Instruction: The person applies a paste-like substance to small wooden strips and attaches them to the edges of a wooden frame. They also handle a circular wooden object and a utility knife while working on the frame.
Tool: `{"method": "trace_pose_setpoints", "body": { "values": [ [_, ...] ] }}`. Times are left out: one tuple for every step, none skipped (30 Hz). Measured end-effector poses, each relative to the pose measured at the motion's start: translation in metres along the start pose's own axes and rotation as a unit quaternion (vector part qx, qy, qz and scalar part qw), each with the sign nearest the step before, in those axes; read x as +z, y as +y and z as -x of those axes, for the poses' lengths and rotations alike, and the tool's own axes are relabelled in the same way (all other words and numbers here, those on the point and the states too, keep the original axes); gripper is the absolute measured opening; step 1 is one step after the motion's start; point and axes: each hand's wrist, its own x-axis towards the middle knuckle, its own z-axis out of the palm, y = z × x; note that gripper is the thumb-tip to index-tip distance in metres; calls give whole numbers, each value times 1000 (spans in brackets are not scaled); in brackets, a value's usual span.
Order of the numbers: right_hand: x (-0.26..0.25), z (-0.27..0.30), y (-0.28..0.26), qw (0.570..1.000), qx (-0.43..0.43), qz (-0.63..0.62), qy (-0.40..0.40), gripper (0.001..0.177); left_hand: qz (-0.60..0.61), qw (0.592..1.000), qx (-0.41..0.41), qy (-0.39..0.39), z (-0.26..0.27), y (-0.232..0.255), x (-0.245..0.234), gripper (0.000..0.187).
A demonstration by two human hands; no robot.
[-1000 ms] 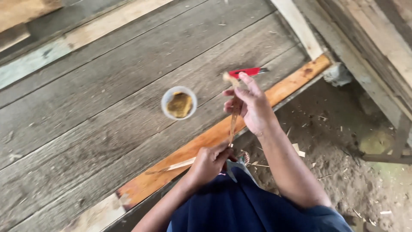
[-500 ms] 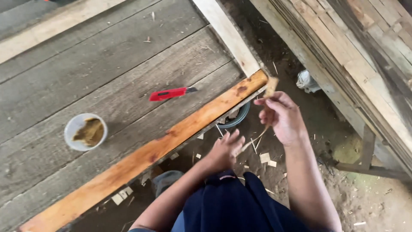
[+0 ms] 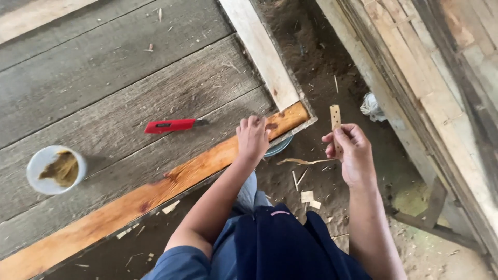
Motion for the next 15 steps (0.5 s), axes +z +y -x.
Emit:
{"method": "trace_pose_setpoints", "body": {
  "values": [
    [1, -11, -1, 1000, 0, 5, 0, 12, 5, 1000, -2, -1, -7, -1, 5, 40],
    [2, -20, -1, 1000, 9, 20, -7, 12, 10, 1000, -1, -3, -9, -3, 10, 36],
    [4, -28, -1, 999, 17, 34, -13, 12, 16, 1000, -1, -5, -10, -6, 15, 33],
    [6, -40, 5, 999, 21, 40, -20, 12, 20, 1000, -9, -6, -10, -6, 14, 33],
    [9, -51, 10, 998, 32, 51, -29, 14, 29, 1000, -2, -3, -9, -6, 12, 34],
    [12, -62, 17, 997, 41, 61, -39, 16, 37, 999, 7, 3, -10, -7, 10, 36],
    [17, -72, 19, 996, 44, 65, -46, 16, 40, 999, -2, 3, -13, -5, 10, 36],
    [22, -80, 22, 994, 49, 81, -55, 16, 38, 999, 4, 3, -15, -3, 10, 39],
    [26, -87, 25, 992, 53, 97, -64, 17, 37, 999, 10, 4, -16, -1, 10, 41],
    [28, -94, 30, 991, 57, 100, -70, 17, 39, 999, 2, 3, -19, 2, 15, 41],
    [29, -101, 35, 990, 60, 104, -79, 15, 71, 996, 28, 45, -22, 6, 20, 58],
    [31, -107, 38, 988, 63, 108, -90, 13, 102, 990, 52, 88, -25, 10, 23, 77],
    [32, -112, 43, 987, 66, 110, -96, 13, 102, 990, 45, 88, -26, 14, 22, 77],
    [34, -120, 48, 986, 80, 102, -105, 13, 118, 986, 58, 103, -30, 18, 22, 80],
    [35, -127, 52, 985, 94, 93, -113, 13, 134, 981, 71, 119, -35, 23, 22, 84]
  ]
}}
